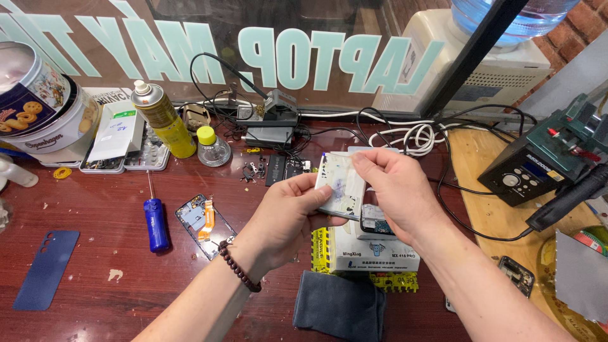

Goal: The person handles a small rectangular electronic component, peels off a protective film, and uses a blue-handled screwdriver to unscrew and reposition parts on a disassembled mobile device. The person then places the component aside and continues adjusting the device's internal components.

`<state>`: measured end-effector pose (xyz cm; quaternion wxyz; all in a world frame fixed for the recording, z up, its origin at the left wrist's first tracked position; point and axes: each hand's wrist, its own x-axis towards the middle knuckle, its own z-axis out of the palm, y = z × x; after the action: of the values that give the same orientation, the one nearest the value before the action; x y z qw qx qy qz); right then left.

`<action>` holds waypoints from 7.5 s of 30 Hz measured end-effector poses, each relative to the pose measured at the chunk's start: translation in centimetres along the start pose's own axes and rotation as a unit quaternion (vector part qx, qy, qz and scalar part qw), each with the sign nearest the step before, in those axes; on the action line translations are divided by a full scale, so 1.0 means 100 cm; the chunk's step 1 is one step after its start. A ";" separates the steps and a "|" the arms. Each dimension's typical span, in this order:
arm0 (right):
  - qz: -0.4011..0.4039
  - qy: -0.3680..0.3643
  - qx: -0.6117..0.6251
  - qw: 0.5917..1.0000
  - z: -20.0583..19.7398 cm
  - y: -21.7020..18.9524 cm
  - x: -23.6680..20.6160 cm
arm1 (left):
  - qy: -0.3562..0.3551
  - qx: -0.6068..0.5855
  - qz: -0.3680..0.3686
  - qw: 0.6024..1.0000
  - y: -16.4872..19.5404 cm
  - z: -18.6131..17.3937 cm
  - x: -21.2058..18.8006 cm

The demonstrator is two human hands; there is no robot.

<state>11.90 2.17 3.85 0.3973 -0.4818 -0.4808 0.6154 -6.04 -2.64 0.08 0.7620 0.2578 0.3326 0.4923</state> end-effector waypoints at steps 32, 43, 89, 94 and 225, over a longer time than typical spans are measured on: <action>0.118 0.002 0.001 0.993 -0.006 0.007 -0.026 | 0.067 0.043 -0.060 0.995 0.000 -0.007 -0.002; 0.199 -0.045 0.045 0.978 -0.014 0.037 -0.044 | 0.100 0.085 -0.075 0.989 -0.031 -0.017 0.014; -0.119 0.020 -0.184 0.976 -0.133 0.049 0.154 | 0.208 0.298 0.079 0.928 0.009 -0.001 0.181; -0.124 -0.049 -0.091 0.987 -0.113 0.017 0.153 | 0.169 0.320 0.108 0.926 0.018 0.002 0.178; 0.224 -0.195 -0.062 0.953 -0.010 0.020 -0.042 | 0.166 -0.212 0.090 0.959 -0.032 -0.011 0.061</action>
<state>13.76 -2.02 2.68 0.1168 -0.4713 -0.4659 0.7397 -3.20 1.84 -4.44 0.6856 0.0337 0.3183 0.6538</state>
